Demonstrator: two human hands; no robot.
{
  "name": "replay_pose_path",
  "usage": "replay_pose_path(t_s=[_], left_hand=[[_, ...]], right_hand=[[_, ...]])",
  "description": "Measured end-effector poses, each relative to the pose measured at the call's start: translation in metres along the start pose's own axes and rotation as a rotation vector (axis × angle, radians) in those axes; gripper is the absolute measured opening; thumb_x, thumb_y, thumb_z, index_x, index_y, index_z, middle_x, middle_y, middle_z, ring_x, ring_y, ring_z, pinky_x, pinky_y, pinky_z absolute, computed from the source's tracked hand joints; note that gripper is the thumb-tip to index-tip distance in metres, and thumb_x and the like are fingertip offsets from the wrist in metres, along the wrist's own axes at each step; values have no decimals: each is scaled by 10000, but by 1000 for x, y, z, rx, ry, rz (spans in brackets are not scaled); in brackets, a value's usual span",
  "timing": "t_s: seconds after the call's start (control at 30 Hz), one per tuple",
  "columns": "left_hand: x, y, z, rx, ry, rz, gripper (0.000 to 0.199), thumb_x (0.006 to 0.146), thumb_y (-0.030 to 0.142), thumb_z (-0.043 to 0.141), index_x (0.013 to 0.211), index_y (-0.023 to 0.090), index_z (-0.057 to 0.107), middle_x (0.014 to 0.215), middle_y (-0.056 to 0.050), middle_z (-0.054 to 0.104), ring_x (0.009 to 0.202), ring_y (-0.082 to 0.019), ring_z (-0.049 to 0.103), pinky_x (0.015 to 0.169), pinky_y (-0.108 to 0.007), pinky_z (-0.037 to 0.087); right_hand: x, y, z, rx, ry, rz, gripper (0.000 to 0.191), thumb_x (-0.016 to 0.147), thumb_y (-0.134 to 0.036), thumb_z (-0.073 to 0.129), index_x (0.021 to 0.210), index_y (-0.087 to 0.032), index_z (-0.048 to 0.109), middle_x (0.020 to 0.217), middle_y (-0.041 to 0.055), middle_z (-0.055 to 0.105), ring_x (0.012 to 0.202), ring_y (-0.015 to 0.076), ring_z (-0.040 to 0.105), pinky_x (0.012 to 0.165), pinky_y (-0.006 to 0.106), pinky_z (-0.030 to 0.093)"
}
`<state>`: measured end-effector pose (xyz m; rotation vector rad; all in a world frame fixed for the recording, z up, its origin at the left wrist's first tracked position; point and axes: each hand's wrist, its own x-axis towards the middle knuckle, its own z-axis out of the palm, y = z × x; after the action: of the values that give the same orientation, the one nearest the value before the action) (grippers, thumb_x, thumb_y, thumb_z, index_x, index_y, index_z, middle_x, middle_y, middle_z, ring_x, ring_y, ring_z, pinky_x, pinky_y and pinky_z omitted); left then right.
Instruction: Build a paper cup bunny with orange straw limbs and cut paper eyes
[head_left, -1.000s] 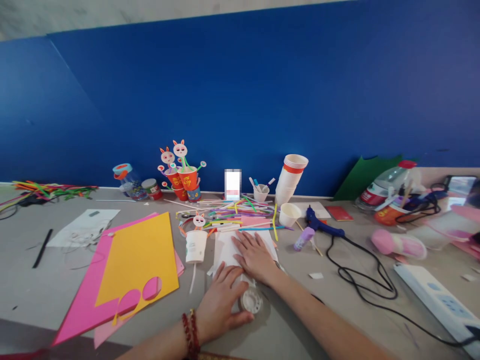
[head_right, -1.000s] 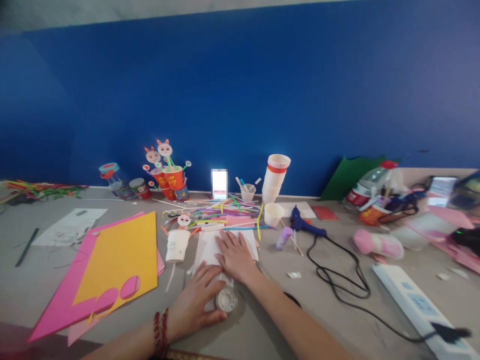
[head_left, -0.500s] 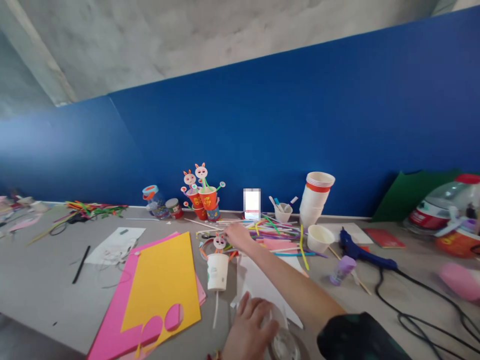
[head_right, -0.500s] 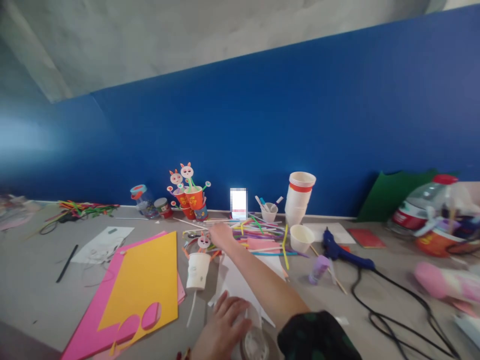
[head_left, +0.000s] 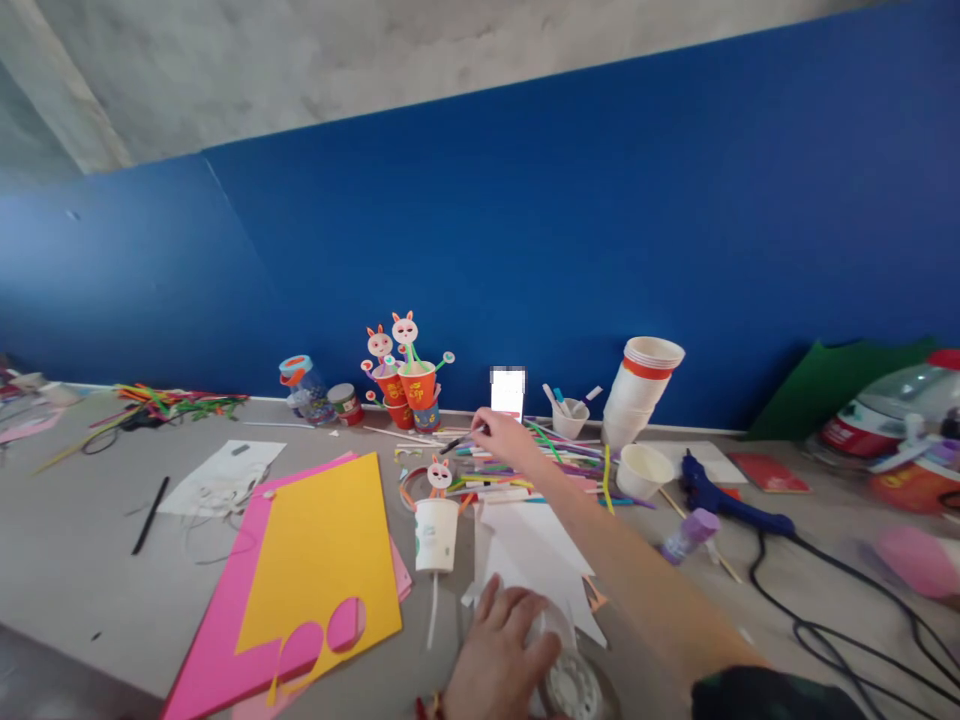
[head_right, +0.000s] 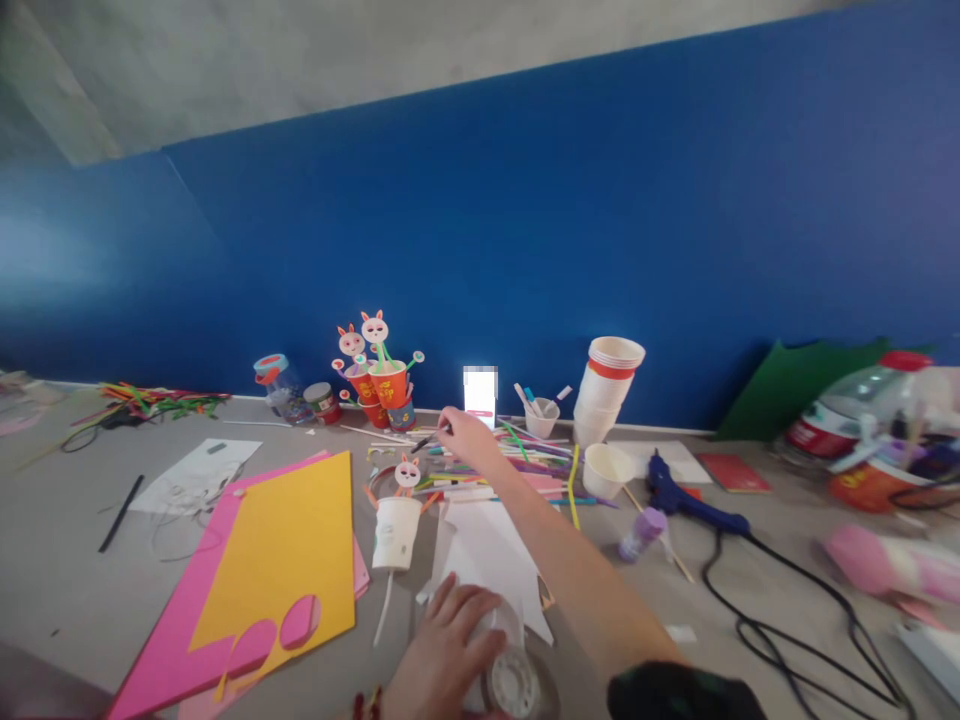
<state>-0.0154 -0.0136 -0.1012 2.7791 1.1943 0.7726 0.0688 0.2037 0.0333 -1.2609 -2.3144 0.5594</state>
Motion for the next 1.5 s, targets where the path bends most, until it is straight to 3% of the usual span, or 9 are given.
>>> replay_pose_path(t_s=[0.2, 0.27, 0.37, 0.47, 0.67, 0.93, 1.13, 1.5], left_hand=[[6, 17, -32, -174, -188, -143, 553, 796, 641, 662, 1168, 238, 597, 1393, -82, 567, 1295, -318, 488, 1174, -605, 263], [9, 19, -39, -205, -212, -170, 540, 800, 626, 672, 1176, 245, 602, 1401, -82, 561, 1310, -314, 477, 1177, -607, 257], [11, 21, -43, -220, -211, -197, 521, 781, 592, 712, 1166, 254, 614, 1395, -83, 563, 1310, -310, 481, 1177, -601, 265], [12, 23, -44, -217, -202, -182, 486, 794, 537, 714, 1168, 245, 610, 1391, -88, 565, 1312, -302, 483, 1190, -589, 252], [10, 26, -47, -203, -207, -170, 479, 837, 482, 666, 1226, 220, 568, 1422, -103, 553, 1348, -312, 446, 1210, -585, 202], [13, 27, -51, -170, -233, -148, 571, 835, 440, 654, 1297, 144, 495, 1403, -164, 553, 1341, -327, 453, 1201, -598, 213], [14, 30, -55, -183, -237, -134, 455, 859, 404, 621, 1270, 230, 532, 1386, -111, 568, 1337, -318, 453, 1184, -619, 211], [15, 29, -59, -181, -260, -109, 478, 897, 488, 587, 1292, 228, 523, 1383, -119, 573, 1336, -325, 456, 1181, -646, 178]], right_hand=[[-100, 8, -56, 309, 106, 47, 219, 991, -355, 441, 1050, -182, 561, 750, 14, 691, 592, 134, 620, 542, 229, 498], [-137, 12, -67, 527, 149, 60, 209, 957, -396, 525, 925, -193, 564, 656, -10, 650, 521, 121, 566, 499, 216, 468], [-181, 21, -69, 594, 148, 154, 233, 947, -420, 557, 863, -204, 552, 613, -16, 642, 502, 119, 545, 488, 212, 455], [-208, 33, -59, 602, 183, 237, 277, 934, -470, 571, 854, -205, 563, 604, -12, 638, 508, 128, 548, 479, 215, 448], [-231, 41, -49, 704, 262, 332, 375, 882, -569, 633, 854, -199, 579, 614, -1, 644, 500, 119, 522, 476, 211, 437], [-250, 42, -51, 794, 319, 347, 440, 853, -627, 658, 855, -191, 601, 621, 16, 649, 512, 115, 518, 484, 207, 438], [-256, 40, -50, 803, 312, 331, 422, 874, -605, 649, 855, -185, 610, 628, 25, 658, 519, 117, 532, 490, 208, 442], [-262, 38, -50, 819, 356, 307, 371, 890, -555, 658, 869, -188, 611, 627, 18, 653, 514, 119, 537, 482, 208, 442]])
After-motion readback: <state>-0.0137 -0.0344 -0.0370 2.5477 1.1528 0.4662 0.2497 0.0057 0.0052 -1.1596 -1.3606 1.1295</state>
